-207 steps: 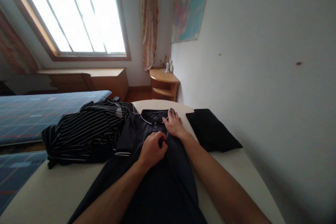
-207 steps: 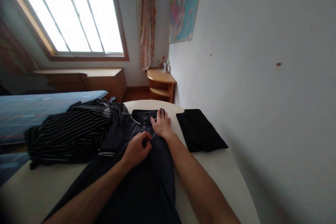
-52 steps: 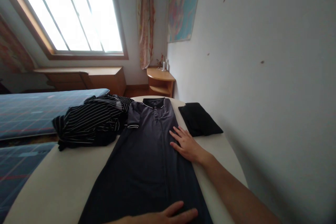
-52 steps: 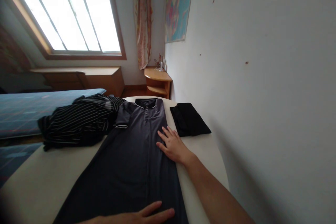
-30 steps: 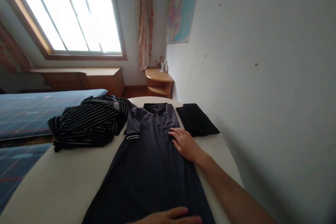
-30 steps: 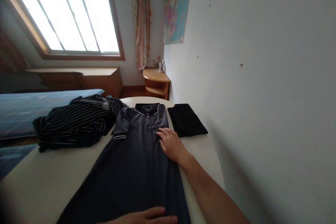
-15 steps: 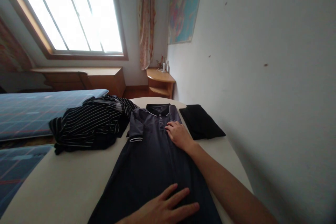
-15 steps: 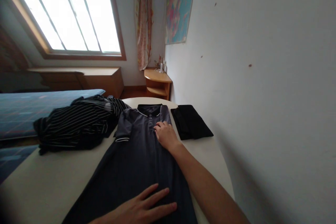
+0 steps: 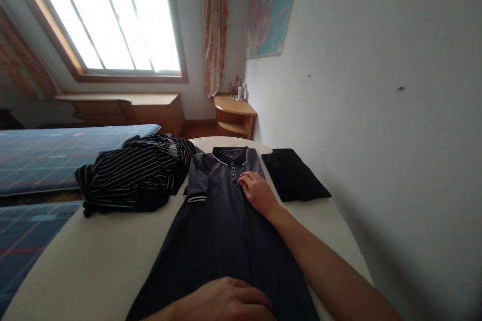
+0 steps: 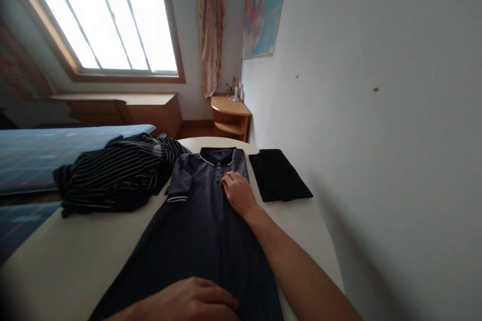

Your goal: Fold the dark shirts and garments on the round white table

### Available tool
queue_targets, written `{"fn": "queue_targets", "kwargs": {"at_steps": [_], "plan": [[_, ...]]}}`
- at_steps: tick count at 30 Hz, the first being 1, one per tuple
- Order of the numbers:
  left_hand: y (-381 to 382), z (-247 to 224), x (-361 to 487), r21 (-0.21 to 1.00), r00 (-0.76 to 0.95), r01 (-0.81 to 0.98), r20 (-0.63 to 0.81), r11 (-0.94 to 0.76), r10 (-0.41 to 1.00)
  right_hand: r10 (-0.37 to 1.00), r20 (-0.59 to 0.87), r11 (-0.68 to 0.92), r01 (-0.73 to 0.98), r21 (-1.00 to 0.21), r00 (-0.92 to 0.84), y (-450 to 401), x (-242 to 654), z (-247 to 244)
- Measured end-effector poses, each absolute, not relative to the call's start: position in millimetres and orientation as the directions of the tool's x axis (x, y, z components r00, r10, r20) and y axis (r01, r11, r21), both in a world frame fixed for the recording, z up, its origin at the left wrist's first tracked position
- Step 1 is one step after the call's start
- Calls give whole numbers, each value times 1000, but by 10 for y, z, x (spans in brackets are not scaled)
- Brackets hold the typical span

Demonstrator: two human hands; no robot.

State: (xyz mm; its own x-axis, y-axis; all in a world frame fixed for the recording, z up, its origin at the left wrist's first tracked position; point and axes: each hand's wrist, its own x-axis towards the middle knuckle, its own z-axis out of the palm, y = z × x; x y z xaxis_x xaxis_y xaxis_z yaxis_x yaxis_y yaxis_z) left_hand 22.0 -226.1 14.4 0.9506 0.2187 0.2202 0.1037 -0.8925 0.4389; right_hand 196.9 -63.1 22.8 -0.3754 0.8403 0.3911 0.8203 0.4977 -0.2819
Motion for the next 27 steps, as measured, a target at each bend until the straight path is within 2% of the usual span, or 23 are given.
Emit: {"fn": "queue_targets", "kwargs": {"at_steps": [7, 10, 14, 18, 24, 27], "plan": [[-2263, 134, 239, 280, 948, 105, 260, -954, 181, 888, 311, 431, 848, -310, -338, -620, 2014, 138], [-2256, 119, 243, 225, 950, 110, 263, -968, 169, 927, 244, 350, 890, -293, -284, -617, 2026, 104], [-2251, 0, 241, 81, 949, 228, 206, -970, 240, 958, 180, 267, 925, -270, -224, -600, 2040, 74], [-2262, -78, 236, -61, 962, 223, 176, -973, 209, 961, 148, 264, 930, -255, -232, -554, 2070, 68], [-2289, -177, 258, -258, 956, 245, 225, -935, 188, 974, 92, 223, 945, -241, -206, -528, 2088, 106], [-2271, -222, 270, -311, 956, 226, 255, -923, 148, 981, 53, 195, 953, -230, -187, -479, 2059, 143]]}}
